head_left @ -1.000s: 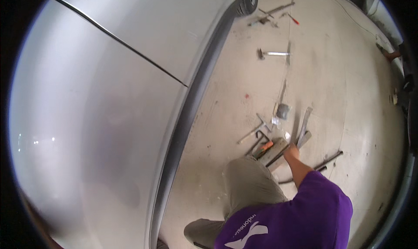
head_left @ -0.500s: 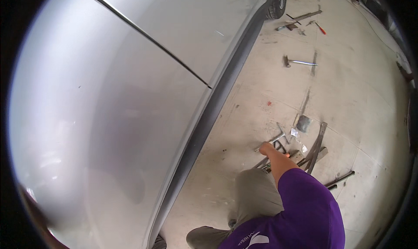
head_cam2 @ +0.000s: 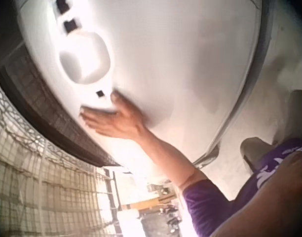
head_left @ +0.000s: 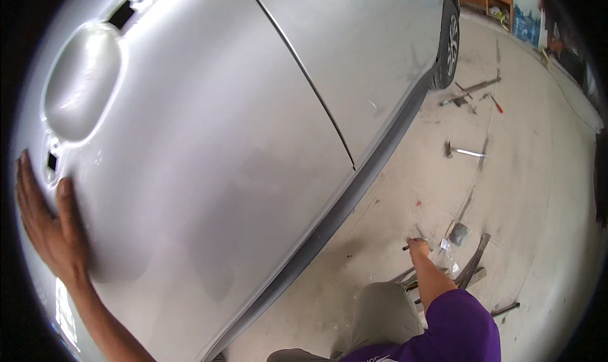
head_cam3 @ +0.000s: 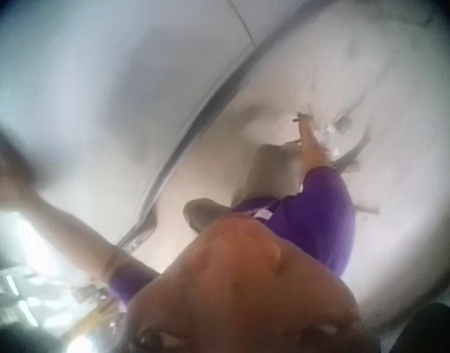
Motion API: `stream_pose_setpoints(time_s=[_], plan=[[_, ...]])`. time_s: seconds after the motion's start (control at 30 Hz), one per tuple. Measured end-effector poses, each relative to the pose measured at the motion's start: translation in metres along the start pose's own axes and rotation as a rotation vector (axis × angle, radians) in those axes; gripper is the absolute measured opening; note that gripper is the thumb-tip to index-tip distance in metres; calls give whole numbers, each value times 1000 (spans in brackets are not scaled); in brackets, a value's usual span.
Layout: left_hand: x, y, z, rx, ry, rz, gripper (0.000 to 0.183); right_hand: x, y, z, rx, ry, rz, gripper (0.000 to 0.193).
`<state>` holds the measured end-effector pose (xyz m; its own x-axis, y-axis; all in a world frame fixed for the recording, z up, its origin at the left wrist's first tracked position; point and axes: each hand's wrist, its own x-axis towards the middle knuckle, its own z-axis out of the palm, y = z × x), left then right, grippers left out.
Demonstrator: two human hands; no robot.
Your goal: The person repairs a dent in the side panel of a silver car using a metal pry bar and a small hammer to work the metal from the inside and outside of the door panel.
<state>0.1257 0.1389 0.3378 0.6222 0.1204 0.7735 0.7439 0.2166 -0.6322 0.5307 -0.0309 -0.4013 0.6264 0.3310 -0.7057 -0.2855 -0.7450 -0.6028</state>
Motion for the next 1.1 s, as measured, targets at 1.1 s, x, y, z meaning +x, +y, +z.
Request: stream_pose_setpoints(time_s=[1.1], plan=[[-118, -134, -65, 1, -223, -323, 70, -451, -432, -80, 782, -166, -1817, 43]])
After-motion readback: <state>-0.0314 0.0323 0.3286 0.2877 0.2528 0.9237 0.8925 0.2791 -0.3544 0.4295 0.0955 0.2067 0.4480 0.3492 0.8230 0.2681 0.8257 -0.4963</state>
